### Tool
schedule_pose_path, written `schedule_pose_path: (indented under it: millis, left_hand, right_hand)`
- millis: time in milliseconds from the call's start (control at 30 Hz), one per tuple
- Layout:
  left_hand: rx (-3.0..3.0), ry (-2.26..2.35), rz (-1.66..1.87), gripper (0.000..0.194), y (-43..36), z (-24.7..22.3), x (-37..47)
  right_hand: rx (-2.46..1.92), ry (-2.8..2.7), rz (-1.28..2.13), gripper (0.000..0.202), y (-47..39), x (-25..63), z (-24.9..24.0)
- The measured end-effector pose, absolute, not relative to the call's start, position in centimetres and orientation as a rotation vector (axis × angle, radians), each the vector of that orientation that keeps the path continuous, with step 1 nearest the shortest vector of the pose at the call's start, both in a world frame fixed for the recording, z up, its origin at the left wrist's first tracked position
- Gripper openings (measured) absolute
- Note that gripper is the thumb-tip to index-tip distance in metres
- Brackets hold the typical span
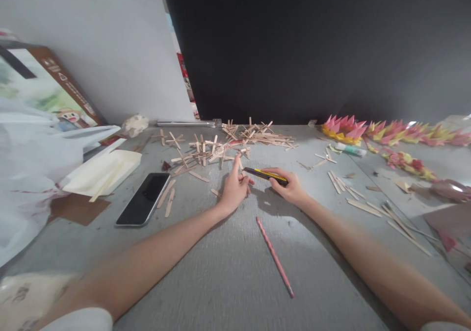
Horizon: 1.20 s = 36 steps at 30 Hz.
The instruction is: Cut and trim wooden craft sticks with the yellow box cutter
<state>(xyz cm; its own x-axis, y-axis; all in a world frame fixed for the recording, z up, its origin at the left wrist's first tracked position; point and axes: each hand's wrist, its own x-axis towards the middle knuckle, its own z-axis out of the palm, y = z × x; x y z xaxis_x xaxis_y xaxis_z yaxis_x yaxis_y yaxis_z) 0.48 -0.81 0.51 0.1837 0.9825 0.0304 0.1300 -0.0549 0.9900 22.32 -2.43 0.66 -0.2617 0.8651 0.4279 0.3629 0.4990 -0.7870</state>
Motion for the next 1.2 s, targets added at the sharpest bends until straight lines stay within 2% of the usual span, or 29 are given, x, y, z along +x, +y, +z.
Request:
schedule_pose_path:
  millis: [933, 1033, 1200]
  left_hand:
    - [1.525, 1.188, 1.06, 0.088, -0.82, 0.15, 0.14]
    - [1.521, 1.171, 1.069, 0.088, -0.8, 0.13, 0.09]
    - [1.491, 1.113, 1.095, 0.086, -0.64, -0.08, 0.26]
  right_hand:
    - [-1.047, -1.84, 0.754, 0.034, -2.35, 22.33, 0.71]
    - [-1.087, -1.762, 0.861, 0.037, -2.13, 22.47, 0.59]
    - [-1.085, -1.537, 1.222, 0.048, -1.7, 22.59, 0.47]
